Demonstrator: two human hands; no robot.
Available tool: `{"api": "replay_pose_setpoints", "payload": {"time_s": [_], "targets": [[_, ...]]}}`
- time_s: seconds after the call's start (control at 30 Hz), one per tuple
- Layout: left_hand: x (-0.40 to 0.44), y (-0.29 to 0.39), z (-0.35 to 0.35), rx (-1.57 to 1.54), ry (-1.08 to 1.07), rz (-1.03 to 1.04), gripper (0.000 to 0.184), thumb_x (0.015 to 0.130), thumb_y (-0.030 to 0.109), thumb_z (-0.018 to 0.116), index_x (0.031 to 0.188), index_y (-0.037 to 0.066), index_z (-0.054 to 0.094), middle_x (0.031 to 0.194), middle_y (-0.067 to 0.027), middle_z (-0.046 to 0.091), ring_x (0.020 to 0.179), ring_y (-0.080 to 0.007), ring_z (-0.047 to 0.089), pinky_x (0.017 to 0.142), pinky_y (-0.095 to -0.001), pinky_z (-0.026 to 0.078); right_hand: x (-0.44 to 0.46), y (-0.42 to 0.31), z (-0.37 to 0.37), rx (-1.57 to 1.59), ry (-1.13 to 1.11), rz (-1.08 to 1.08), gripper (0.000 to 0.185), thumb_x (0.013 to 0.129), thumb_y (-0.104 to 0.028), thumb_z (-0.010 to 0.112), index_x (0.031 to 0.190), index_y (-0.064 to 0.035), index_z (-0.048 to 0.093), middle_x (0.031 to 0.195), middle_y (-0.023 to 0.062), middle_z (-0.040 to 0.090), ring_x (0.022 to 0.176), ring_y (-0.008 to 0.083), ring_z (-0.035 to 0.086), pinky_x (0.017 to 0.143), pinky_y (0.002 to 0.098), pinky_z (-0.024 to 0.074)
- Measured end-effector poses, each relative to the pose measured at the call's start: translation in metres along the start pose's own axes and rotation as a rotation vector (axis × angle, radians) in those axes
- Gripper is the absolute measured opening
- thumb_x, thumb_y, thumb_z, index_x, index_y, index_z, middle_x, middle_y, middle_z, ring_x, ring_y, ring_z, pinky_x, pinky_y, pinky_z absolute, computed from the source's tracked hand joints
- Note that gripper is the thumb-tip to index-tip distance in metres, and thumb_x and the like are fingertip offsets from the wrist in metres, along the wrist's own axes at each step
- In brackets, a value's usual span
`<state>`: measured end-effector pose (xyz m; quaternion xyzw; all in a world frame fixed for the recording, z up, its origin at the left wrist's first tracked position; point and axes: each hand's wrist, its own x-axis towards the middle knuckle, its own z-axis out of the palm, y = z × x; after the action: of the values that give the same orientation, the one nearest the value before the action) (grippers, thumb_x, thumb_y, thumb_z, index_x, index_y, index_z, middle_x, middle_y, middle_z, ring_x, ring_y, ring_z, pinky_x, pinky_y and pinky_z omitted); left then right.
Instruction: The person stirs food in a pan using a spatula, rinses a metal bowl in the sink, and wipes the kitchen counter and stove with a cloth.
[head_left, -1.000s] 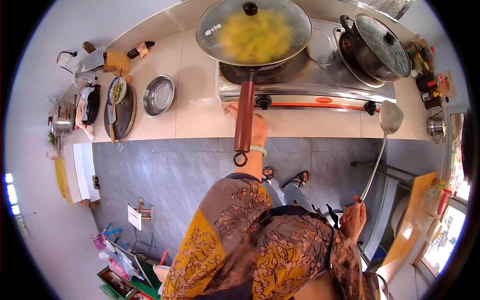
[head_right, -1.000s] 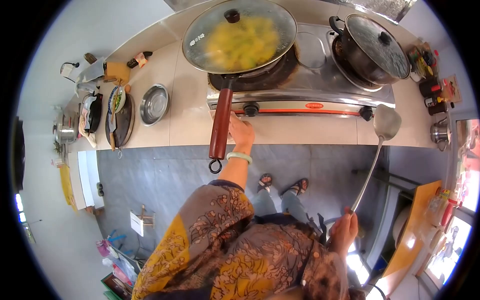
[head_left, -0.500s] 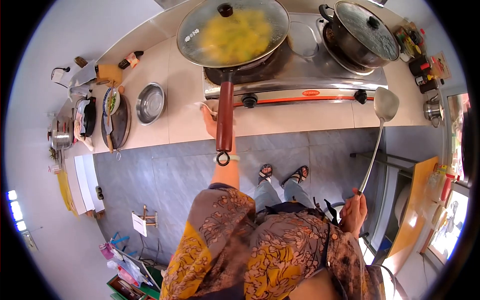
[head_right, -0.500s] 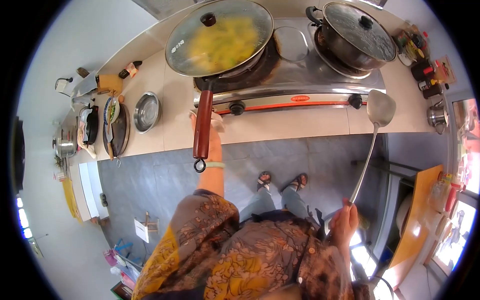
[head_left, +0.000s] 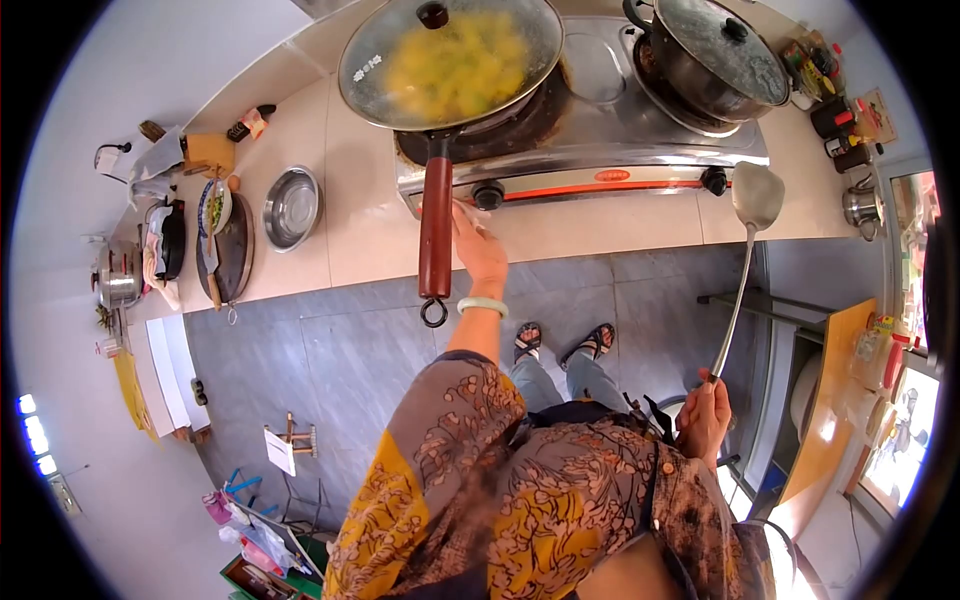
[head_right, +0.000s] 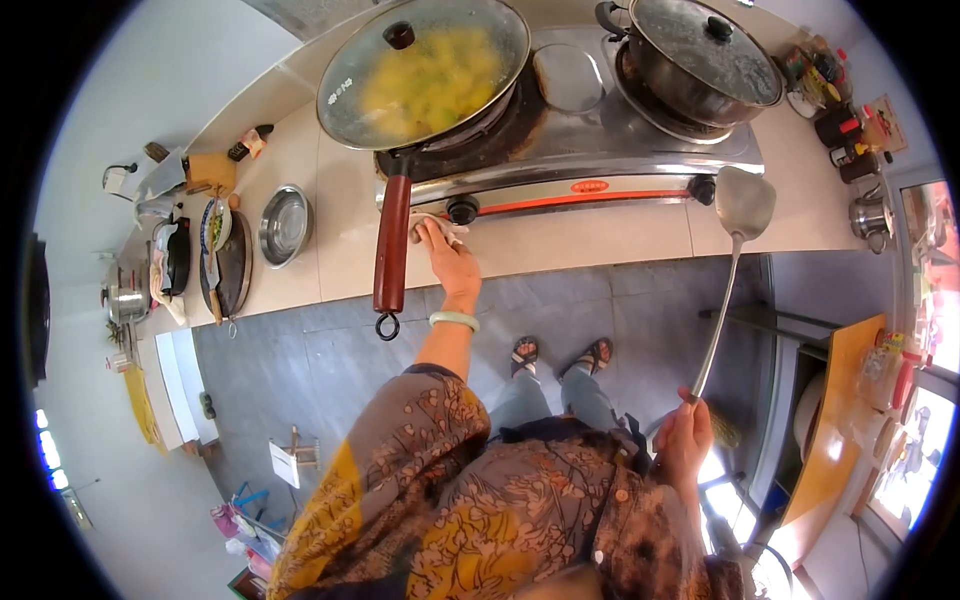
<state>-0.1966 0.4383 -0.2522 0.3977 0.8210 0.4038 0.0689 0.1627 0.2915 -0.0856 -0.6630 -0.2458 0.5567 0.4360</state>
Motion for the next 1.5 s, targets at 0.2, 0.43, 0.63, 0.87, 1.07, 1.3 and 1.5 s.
{"api": "replay_pose_setpoints", "payload": {"time_s": [0.2, 0.43, 0.63, 0.87, 1.07, 1.3, 1.5], "targets": [[0.018, 0.014, -0.019, 0.071, -0.033, 0.362, 0.057, 0.078, -0.007, 0.051, 0.134, 0.001, 0.043, 0.142, -0.0203, 0.034, 0.128, -0.0409, 0.036, 0.102, -0.0382, 0.037, -0.001, 0.0, -0.005, -0.007, -0.005, -0.034, 0.026, 0.098, -0.023, 0.047, 0.115, -0.0043, 0.053, 0.062, -0.0022, 0.043, 0.045, 0.005, 0.038, 0.039, 0.0187, 0.029], [0.028, 0.003, -0.036, 0.015, -0.158, 0.311, 0.047, 0.079, -0.005, 0.049, 0.125, 0.004, 0.054, 0.121, -0.0179, 0.049, 0.107, -0.0347, 0.051, 0.09, -0.038, 0.045, -0.003, -0.004, -0.002, 0.003, 0.04, 0.044, 0.025, 0.097, -0.02, 0.047, 0.113, -0.0015, 0.052, 0.06, -0.0017, 0.045, 0.045, 0.007, 0.041, 0.041, 0.0199, 0.0325], [0.038, 0.018, -0.047, -0.096, -0.194, 0.221, 0.033, 0.08, 0.0, 0.053, 0.111, 0.006, 0.063, 0.113, -0.0122, 0.059, 0.099, -0.0292, 0.059, 0.085, -0.0343, 0.049, 0.001, 0.002, -0.006, -0.041, 0.033, 0.03, 0.025, 0.098, -0.023, 0.047, 0.114, -0.0042, 0.053, 0.061, -0.0027, 0.044, 0.045, 0.0053, 0.039, 0.04, 0.019, 0.0296], [0.037, 0.005, -0.041, -0.144, -0.195, 0.063, 0.026, 0.081, 0.004, 0.059, 0.106, 0.003, 0.066, 0.102, -0.0127, 0.065, 0.088, -0.0241, 0.064, 0.079, -0.0306, 0.05, 0.007, -0.003, 0.006, -0.065, 0.015, 0.066, 0.026, 0.098, -0.021, 0.044, 0.114, -0.0019, 0.052, 0.059, -0.0014, 0.044, 0.046, 0.0073, 0.04, 0.043, 0.0208, 0.0321], [0.022, 0.028, -0.041, -0.262, -0.307, -0.196, 0.025, 0.08, 0.007, 0.06, 0.104, 0.002, 0.066, 0.095, -0.0106, 0.067, 0.082, -0.0195, 0.064, 0.076, -0.0293, 0.05, 0.008, -0.002, 0.005, -0.047, -0.012, 0.025, 0.025, 0.098, -0.02, 0.045, 0.113, -0.0021, 0.052, 0.059, -0.0013, 0.045, 0.046, 0.0073, 0.041, 0.043, 0.0202, 0.0324], [-0.009, -0.003, -0.007, -0.296, -0.179, -0.291, 0.024, 0.079, 0.007, 0.06, 0.102, 0.0, 0.065, 0.091, -0.0116, 0.067, 0.08, -0.018, 0.063, 0.075, -0.0296, 0.05, 0.003, -0.003, 0.0, -0.043, 0.063, 0.07, 0.025, 0.097, -0.02, 0.046, 0.114, -0.0024, 0.052, 0.061, -0.0016, 0.046, 0.045, 0.0069, 0.041, 0.041, 0.0198, 0.0327], [0.001, -0.029, -0.017, -0.722, 0.041, -0.403, 0.025, 0.078, 0.0, 0.06, 0.103, 0.001, 0.057, 0.09, -0.0014, 0.058, 0.077, -0.0111, 0.055, 0.071, -0.0259, 0.048, 0.007, -0.006, -0.006, -0.001, 0.068, 0.058, 0.024, 0.097, -0.019, 0.045, 0.113, -0.0026, 0.052, 0.061, -0.0021, 0.046, 0.046, 0.007, 0.041, 0.041, 0.02, 0.0329]]}}
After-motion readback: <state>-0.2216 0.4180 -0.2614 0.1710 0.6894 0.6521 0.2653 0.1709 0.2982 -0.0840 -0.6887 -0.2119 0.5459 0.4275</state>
